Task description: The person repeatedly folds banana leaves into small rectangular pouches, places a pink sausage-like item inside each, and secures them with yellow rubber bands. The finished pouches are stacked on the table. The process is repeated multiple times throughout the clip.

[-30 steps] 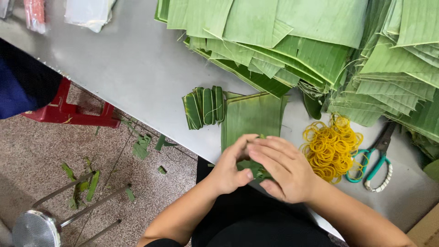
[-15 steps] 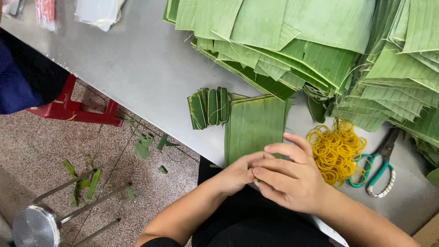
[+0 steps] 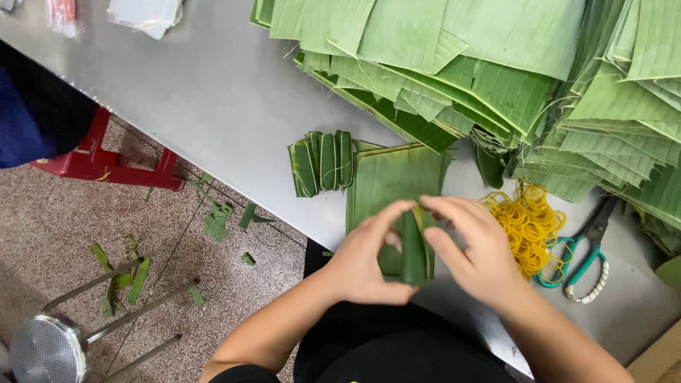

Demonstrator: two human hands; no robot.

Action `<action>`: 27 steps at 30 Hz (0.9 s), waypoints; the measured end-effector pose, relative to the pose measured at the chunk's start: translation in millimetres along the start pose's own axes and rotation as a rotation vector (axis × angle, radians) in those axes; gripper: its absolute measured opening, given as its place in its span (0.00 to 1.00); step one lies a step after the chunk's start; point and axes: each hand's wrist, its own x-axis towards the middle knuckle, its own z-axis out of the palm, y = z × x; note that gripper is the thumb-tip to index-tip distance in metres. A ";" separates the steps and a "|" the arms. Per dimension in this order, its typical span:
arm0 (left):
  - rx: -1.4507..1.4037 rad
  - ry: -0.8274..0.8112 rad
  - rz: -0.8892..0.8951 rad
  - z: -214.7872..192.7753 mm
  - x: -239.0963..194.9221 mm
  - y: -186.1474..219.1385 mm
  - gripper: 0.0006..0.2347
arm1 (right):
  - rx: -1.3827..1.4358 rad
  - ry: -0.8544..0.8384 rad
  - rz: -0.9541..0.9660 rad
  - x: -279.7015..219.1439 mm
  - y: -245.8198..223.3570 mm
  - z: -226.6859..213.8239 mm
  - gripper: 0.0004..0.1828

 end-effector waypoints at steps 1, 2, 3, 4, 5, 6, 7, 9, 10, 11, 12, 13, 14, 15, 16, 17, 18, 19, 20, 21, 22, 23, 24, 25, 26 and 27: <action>0.216 -0.029 0.089 -1.2 1.1 4.4 0.43 | 0.057 -0.064 0.148 -0.7 8.3 2.3 0.14; 0.431 -0.056 0.178 -1.5 0.7 6.9 0.44 | 0.113 -0.131 0.296 -3.1 15.5 5.2 0.13; 0.506 -0.059 0.202 -1.1 0.3 7.6 0.44 | 0.168 -0.107 0.327 -9.3 19.5 9.8 0.13; 0.582 -0.056 0.231 0.1 2.8 6.2 0.44 | 0.216 -0.081 0.352 -15.0 22.8 13.6 0.13; 0.657 -0.053 0.261 1.6 4.9 3.7 0.44 | 0.264 -0.055 0.377 -19.3 26.3 16.6 0.13; 0.714 -0.025 0.297 3.1 3.6 0.8 0.43 | 0.348 -0.025 0.385 -24.4 28.6 21.5 0.13; 0.771 0.003 0.333 4.9 2.3 -2.5 0.43 | 0.432 0.006 0.393 -28.4 30.5 26.1 0.13; 0.862 0.056 0.401 8.1 1.0 -9.1 0.42 | 0.746 0.031 0.429 -31.5 35.0 31.0 0.13; 0.894 0.078 0.432 9.3 0.3 -11.0 0.42 | 0.977 0.024 0.459 -30.2 36.7 31.8 0.13; 0.926 0.101 0.464 10.3 -0.1 -12.3 0.42 | 1.207 0.017 0.486 -28.5 37.6 31.4 0.13; 0.888 0.079 0.455 11.6 -0.7 -13.1 0.43 | 1.217 0.016 0.462 -27.2 37.9 30.3 0.11; 0.851 0.058 0.445 13.0 -1.1 -13.3 0.44 | 1.226 0.016 0.438 -25.2 37.8 28.9 0.09; 0.812 0.037 0.438 14.7 -0.3 -13.3 0.46 | 1.232 0.016 0.412 -23.8 36.5 26.6 0.07; 0.774 0.038 0.426 16.5 0.9 -13.2 0.47 | 1.091 0.048 0.374 -23.2 33.7 24.6 0.07; 0.735 0.037 0.413 18.6 2.3 -12.9 0.48 | 0.951 0.079 0.336 -22.9 29.7 23.2 0.06; 0.696 0.037 0.400 21.0 4.0 -12.8 0.49 | 0.810 0.108 0.299 -22.8 25.0 22.0 0.06; 0.660 0.069 0.396 24.2 5.6 -13.1 0.49 | 0.631 0.120 0.241 -22.7 20.2 20.4 0.07; 0.624 0.102 0.391 27.8 7.1 -13.6 0.48 | 0.451 0.130 0.184 -22.5 15.5 18.2 0.08; 0.588 0.135 0.385 30.6 8.5 -14.6 0.48 | 0.272 0.138 0.127 -20.0 12.7 15.7 0.09; 0.593 0.122 0.357 32.7 10.3 -16.3 0.47 | 0.160 0.126 0.087 -16.0 11.8 12.4 0.09; 0.597 0.109 0.329 34.4 11.4 -18.2 0.46 | 0.050 0.112 0.047 -12.6 12.2 7.4 0.09; 0.601 0.096 0.300 35.3 11.4 -19.8 0.46 | -0.061 0.098 0.007 -9.6 13.8 1.6 0.09; 0.558 0.112 0.297 34.9 10.9 -21.4 0.46 | -0.226 0.132 0.059 -7.4 16.7 -5.6 0.09; 0.515 0.127 0.295 33.7 10.1 -22.8 0.45 | -0.392 0.166 0.111 -6.4 20.7 -14.6 0.09; 0.473 0.143 0.290 31.9 8.3 -23.6 0.45 | -0.556 0.198 0.162 -5.7 25.7 -22.9 0.09; 0.437 0.145 0.272 29.6 6.3 -23.8 0.46 | -0.710 0.218 0.208 -4.5 31.8 -31.0 0.11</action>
